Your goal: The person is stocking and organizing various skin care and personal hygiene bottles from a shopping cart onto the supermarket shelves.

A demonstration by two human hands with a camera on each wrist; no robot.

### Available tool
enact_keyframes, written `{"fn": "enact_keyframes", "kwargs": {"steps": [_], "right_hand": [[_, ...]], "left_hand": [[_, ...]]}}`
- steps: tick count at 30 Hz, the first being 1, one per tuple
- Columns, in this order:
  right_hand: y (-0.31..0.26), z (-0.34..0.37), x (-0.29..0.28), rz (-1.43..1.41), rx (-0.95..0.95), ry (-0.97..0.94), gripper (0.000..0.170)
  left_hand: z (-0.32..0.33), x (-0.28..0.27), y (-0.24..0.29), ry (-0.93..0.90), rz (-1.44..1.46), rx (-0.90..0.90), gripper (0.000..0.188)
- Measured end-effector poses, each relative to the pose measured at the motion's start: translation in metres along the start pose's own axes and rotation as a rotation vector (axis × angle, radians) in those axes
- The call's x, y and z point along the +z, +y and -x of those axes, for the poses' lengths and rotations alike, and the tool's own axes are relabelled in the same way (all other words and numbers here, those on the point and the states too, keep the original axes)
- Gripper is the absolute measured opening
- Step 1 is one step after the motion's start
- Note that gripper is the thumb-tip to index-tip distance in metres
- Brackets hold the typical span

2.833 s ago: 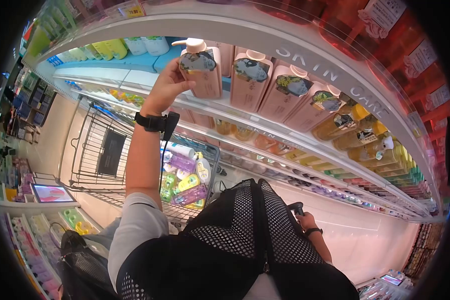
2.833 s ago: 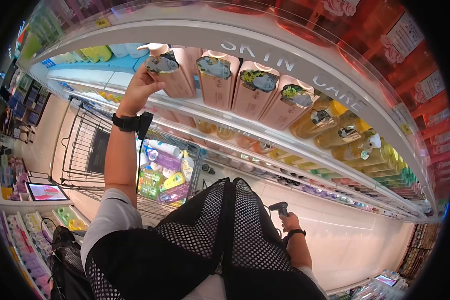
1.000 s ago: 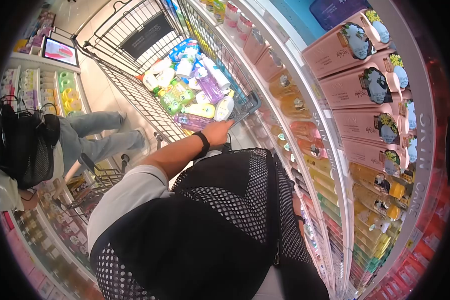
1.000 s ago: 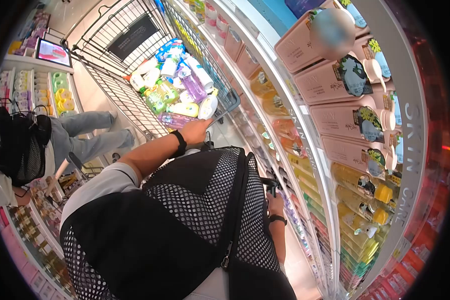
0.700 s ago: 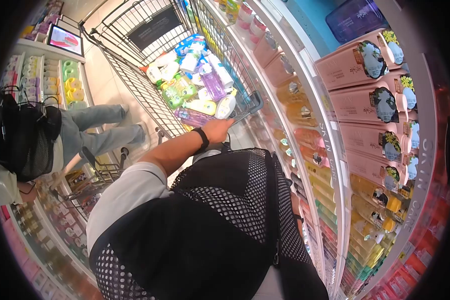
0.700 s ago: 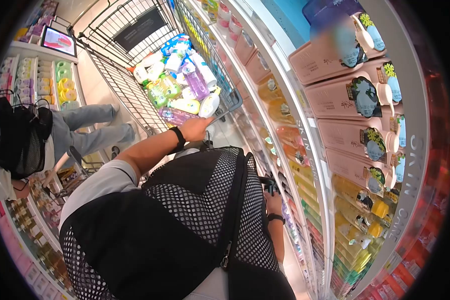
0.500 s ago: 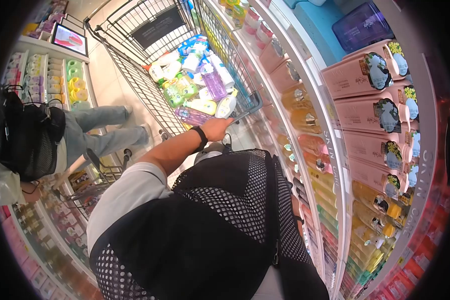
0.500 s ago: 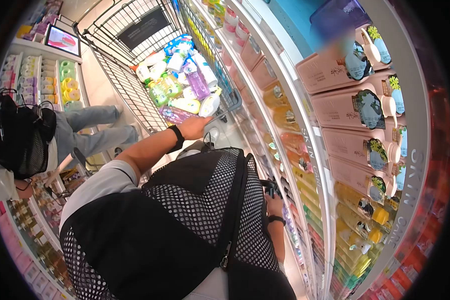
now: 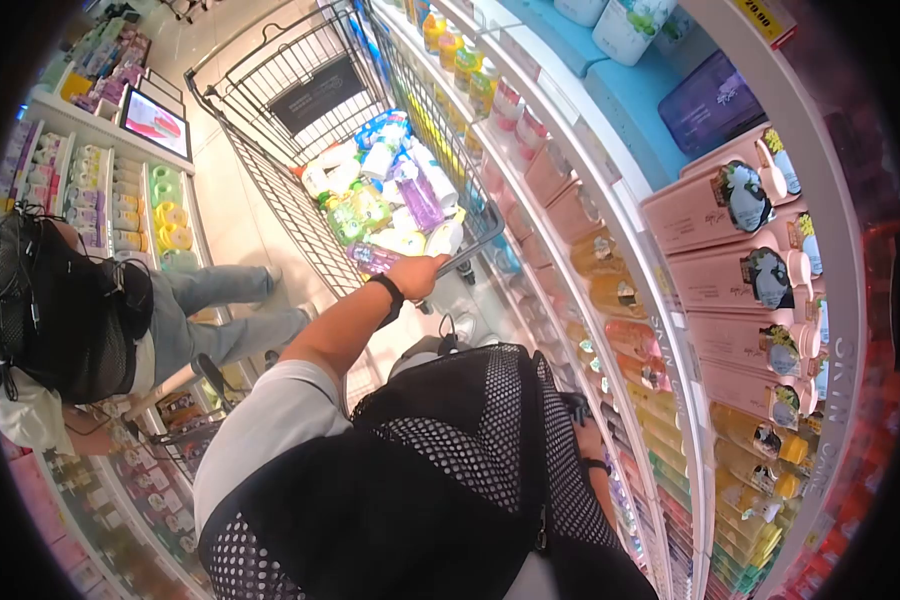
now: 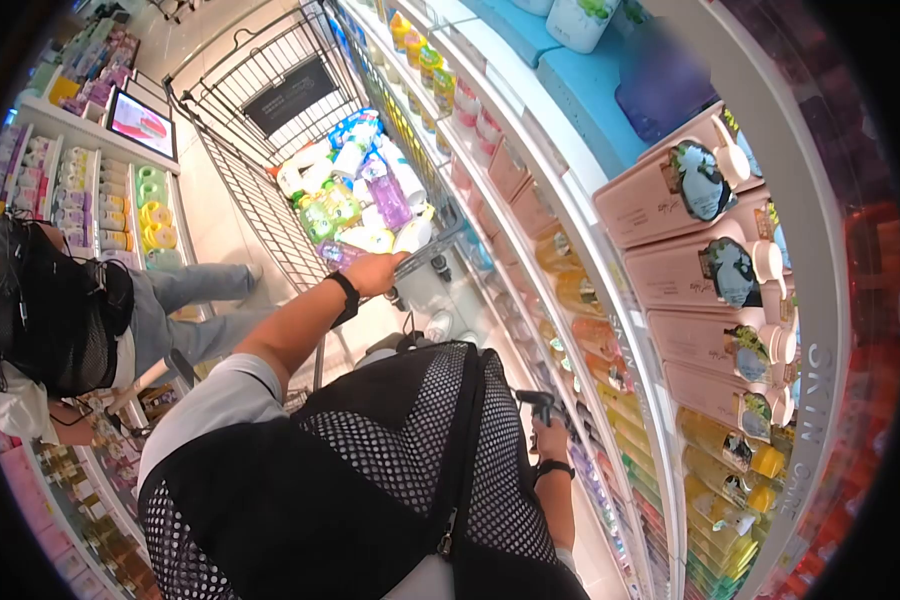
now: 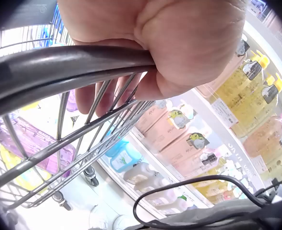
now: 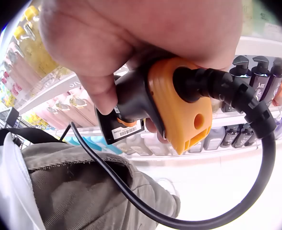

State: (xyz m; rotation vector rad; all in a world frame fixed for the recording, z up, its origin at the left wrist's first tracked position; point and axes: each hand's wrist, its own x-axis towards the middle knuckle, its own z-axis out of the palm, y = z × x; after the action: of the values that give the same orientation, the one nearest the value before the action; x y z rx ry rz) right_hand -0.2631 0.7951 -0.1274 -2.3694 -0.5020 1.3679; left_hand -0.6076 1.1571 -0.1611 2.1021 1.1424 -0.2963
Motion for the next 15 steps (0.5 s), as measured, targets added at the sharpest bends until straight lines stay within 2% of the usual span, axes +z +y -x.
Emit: {"fn": "enact_keyframes", "kwargs": {"steps": [7,10,15], "right_hand": [[0.011,-0.015,-0.007,0.007,-0.01,-0.056,0.016],[-0.001,-0.016,-0.011,-0.004,0.001,-0.04,0.017],[-0.017,-0.022,-0.015,0.01,0.047,-0.016,0.016]], "left_hand": [[-0.005,-0.02,-0.018,0.104,-0.072,-0.25,0.039],[-0.01,-0.023,-0.035,0.237,0.12,-0.286,0.044],[-0.012,-0.056,-0.034,0.207,0.019,-0.406,0.038]]}}
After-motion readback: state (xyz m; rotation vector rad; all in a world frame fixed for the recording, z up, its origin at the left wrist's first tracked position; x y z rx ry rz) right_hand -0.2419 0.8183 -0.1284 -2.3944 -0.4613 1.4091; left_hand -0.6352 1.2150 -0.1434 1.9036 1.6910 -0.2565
